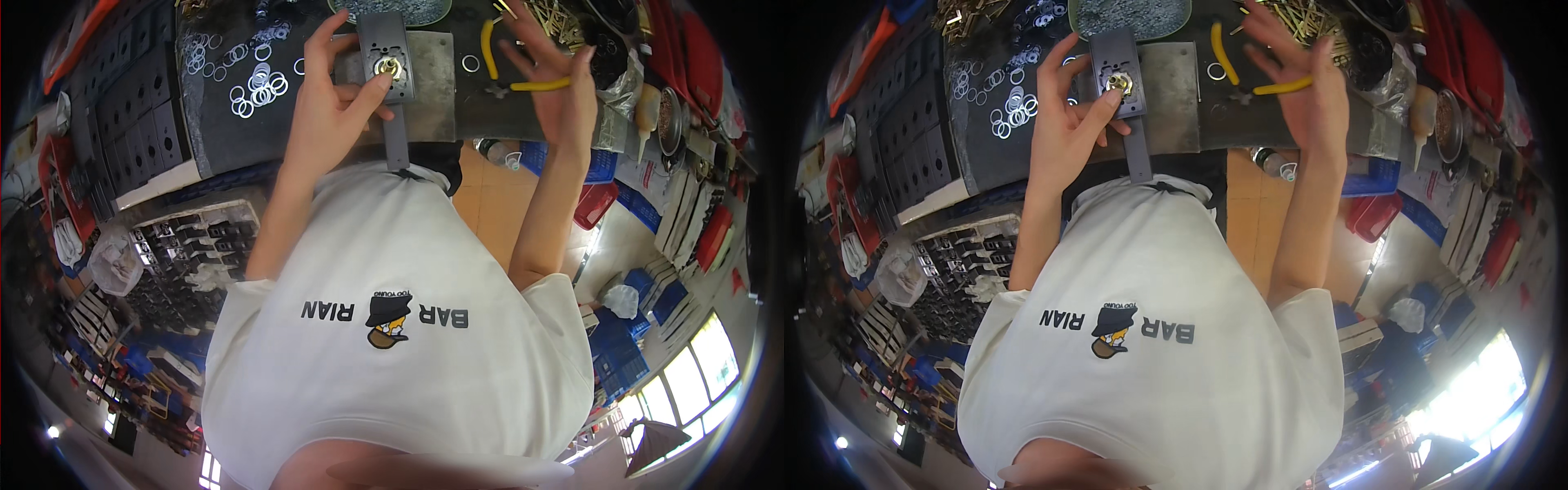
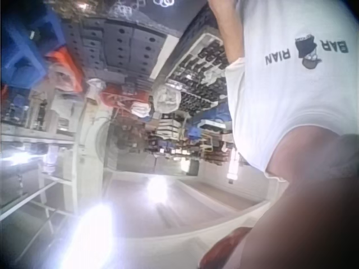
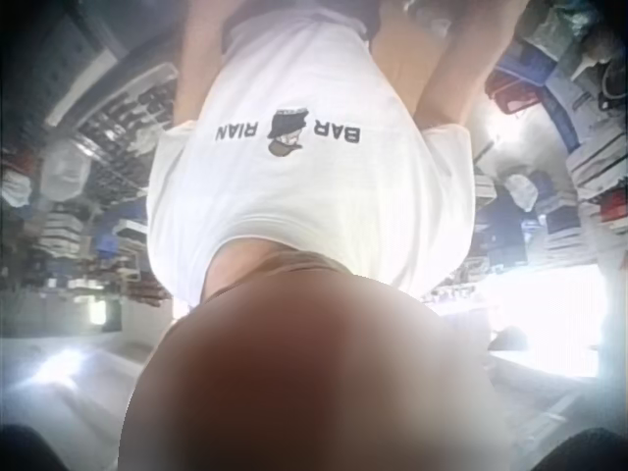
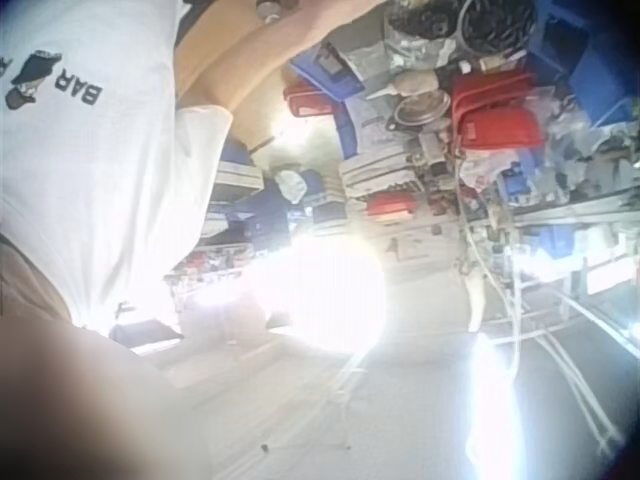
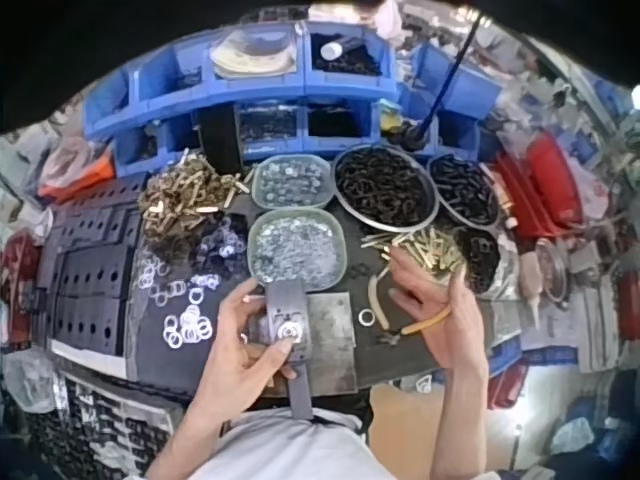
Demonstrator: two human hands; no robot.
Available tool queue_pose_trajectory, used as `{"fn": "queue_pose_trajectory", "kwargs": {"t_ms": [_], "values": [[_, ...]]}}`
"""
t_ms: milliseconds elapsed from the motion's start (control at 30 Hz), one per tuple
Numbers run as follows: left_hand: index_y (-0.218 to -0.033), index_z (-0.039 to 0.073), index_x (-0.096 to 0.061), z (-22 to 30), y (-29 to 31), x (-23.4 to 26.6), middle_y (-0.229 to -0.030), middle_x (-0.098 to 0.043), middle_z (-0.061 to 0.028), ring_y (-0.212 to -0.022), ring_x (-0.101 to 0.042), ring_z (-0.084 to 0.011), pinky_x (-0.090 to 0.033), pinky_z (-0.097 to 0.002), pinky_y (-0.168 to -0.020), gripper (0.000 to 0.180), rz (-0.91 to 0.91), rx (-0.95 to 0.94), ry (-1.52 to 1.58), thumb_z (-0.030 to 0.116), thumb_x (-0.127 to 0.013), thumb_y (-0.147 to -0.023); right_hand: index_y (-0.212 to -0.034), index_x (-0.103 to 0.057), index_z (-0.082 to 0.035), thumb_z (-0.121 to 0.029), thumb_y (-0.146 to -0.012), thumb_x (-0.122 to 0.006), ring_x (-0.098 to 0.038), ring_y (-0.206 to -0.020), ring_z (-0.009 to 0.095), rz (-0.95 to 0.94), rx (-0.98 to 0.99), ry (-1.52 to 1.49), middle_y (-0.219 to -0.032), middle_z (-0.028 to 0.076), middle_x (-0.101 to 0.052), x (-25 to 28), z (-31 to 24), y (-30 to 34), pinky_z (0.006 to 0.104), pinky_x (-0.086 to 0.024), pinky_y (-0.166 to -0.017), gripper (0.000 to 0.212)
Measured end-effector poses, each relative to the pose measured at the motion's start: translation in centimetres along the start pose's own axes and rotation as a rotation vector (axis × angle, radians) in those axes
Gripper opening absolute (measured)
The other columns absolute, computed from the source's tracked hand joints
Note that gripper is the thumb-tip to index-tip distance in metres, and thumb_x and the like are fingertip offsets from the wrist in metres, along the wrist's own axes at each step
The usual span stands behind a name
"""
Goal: Assembling small metal components into a lock body using pliers and a screwdriver at a workstation.
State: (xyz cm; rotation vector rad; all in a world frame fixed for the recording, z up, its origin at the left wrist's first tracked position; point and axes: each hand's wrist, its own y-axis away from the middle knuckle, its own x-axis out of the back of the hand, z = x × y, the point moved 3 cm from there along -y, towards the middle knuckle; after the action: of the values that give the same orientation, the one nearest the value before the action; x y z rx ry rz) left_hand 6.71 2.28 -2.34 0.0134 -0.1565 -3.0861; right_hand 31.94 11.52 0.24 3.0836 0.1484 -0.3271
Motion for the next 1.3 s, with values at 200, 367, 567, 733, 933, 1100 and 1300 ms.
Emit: {"fn": "queue_pose_trajectory", "kwargs": {"t_ms": [200, 367, 567, 733, 933, 1100, 1300], "values": [[-0.164, 0.006, -0.020, -0.5, 0.1, -0.3, -0.148, -0.050, -0.0278, -0.077, -0.078, -0.0226, -0.050, -0.0206, -0.050, 0.079, -0.033, 0.032, 0.030, 0.008, -0.070, -0.103, -0.157, -0.042, 0.011, -0.072, -0.106, -0.039, -0.059, -0.136, 0.040, -0.230, -0.182, -0.352, -0.165, 0.024, -0.043, 1.3, 4.4, 0.7, 0.0549, -0.055, -0.104, 0.097], [-0.156, 0.003, -0.037, 0.3, 0.7, 0.4, -0.141, -0.058, -0.0198, -0.069, -0.069, -0.0122, -0.047, -0.0212, -0.053, 0.064, 0.160, -0.159, -0.274, 0.005, -0.070, -0.101, -0.145, -0.056, 0.011, -0.051, -0.105, -0.042, -0.051, -0.091, 0.022, 0.043, -0.052, -0.415, -0.120, 0.023, -0.063, 0.3, 2.0, 0.6, 0.0392, -0.042, -0.081, 0.075], [-0.111, 0.005, -0.075, 3.7, 3.1, -2.2, -0.110, -0.072, -0.0093, -0.063, -0.061, -0.0106, -0.048, -0.0268, -0.051, 0.025, 0.181, -0.599, -0.505, -0.005, -0.071, -0.088, -0.119, -0.067, 0.016, -0.045, -0.108, -0.037, -0.059, -0.079, 0.026, -0.609, 0.117, -0.459, -0.092, 0.020, -0.065, 0.6, 4.0, 1.5, 0.0348, -0.047, -0.071, 0.068], [-0.115, 0.010, -0.071, 1.6, 4.2, -6.8, -0.120, -0.071, -0.0084, -0.065, -0.071, -0.0211, -0.056, -0.0334, -0.053, 0.031, -0.486, -0.549, -0.855, 0.010, -0.077, -0.085, -0.076, -0.048, -0.004, -0.046, -0.114, -0.030, -0.033, -0.062, 0.015, -0.482, -0.021, -0.447, -0.070, 0.004, -0.041, -0.5, 4.3, 1.8, 0.0341, -0.029, -0.058, 0.060], [-0.129, 0.011, -0.063, 0.6, 4.4, -8.6, -0.141, -0.064, -0.0131, -0.069, -0.075, -0.0282, -0.060, -0.0398, -0.058, 0.042, -0.643, -0.419, -1.012, 0.015, -0.072, -0.088, -0.095, -0.063, 0.004, -0.053, -0.111, -0.034, -0.047, -0.075, 0.020, -0.329, -0.007, -0.486, -0.087, 0.013, -0.055, 0.2, 3.6, 2.4, 0.0356, -0.037, -0.067, 0.065], [-0.131, 0.011, -0.063, 0.2, 4.2, -8.8, -0.146, -0.062, -0.0174, -0.067, -0.075, -0.0301, -0.060, -0.0413, -0.060, 0.042, -0.610, -0.388, -1.071, 0.014, -0.068, -0.090, -0.083, -0.058, -0.004, -0.057, -0.110, -0.033, -0.038, -0.066, 0.016, -0.424, -0.113, -0.437, -0.073, 0.005, -0.046, -0.2, 4.5, 2.0, 0.0330, -0.031, -0.061, 0.065], [-0.133, 0.009, -0.062, 0.1, 4.5, -9.1, -0.150, -0.059, -0.0205, -0.066, -0.075, -0.0284, -0.059, -0.0391, -0.058, 0.047, -0.570, -0.398, -1.093, 0.011, -0.068, -0.086, -0.079, -0.050, -0.006, -0.056, -0.110, -0.034, -0.034, -0.065, 0.015, -0.205, -0.056, -0.501, -0.072, 0.003, -0.041, -0.2, 4.2, 2.4, 0.0316, -0.028, -0.060, 0.062]]}}
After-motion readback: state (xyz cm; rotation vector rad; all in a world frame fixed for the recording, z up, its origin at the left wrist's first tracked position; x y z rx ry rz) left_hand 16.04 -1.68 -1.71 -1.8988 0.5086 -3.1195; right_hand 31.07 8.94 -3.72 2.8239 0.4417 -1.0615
